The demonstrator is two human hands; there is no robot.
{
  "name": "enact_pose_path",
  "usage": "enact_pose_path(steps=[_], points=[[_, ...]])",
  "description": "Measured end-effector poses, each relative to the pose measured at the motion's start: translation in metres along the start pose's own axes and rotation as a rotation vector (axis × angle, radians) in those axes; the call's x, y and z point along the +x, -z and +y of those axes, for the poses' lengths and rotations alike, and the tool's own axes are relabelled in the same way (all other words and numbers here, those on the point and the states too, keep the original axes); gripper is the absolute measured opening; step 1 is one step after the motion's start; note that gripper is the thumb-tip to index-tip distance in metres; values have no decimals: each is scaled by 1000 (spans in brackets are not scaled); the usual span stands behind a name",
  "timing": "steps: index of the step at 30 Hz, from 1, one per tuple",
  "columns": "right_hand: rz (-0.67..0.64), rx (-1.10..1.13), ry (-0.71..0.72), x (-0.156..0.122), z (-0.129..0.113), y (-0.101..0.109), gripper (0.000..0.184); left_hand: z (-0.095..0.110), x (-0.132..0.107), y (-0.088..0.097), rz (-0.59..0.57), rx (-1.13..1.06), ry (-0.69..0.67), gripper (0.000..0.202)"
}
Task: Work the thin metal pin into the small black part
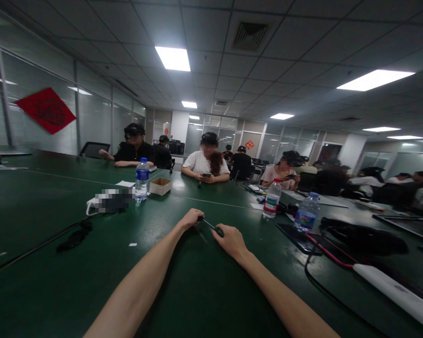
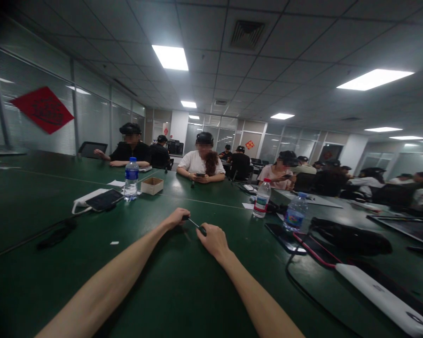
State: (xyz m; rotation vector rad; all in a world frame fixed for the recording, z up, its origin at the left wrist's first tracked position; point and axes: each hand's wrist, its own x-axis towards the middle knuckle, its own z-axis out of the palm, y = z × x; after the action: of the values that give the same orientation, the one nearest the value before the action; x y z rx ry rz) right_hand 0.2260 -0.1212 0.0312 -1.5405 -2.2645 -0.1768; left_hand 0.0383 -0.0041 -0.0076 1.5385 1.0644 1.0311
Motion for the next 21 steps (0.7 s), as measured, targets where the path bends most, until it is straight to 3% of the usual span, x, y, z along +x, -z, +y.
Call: enact_pose_path(steps=[21], points=[[-26, 27, -9, 1, 1, 0, 30, 0, 0, 0, -7, -5, -27, 30]])
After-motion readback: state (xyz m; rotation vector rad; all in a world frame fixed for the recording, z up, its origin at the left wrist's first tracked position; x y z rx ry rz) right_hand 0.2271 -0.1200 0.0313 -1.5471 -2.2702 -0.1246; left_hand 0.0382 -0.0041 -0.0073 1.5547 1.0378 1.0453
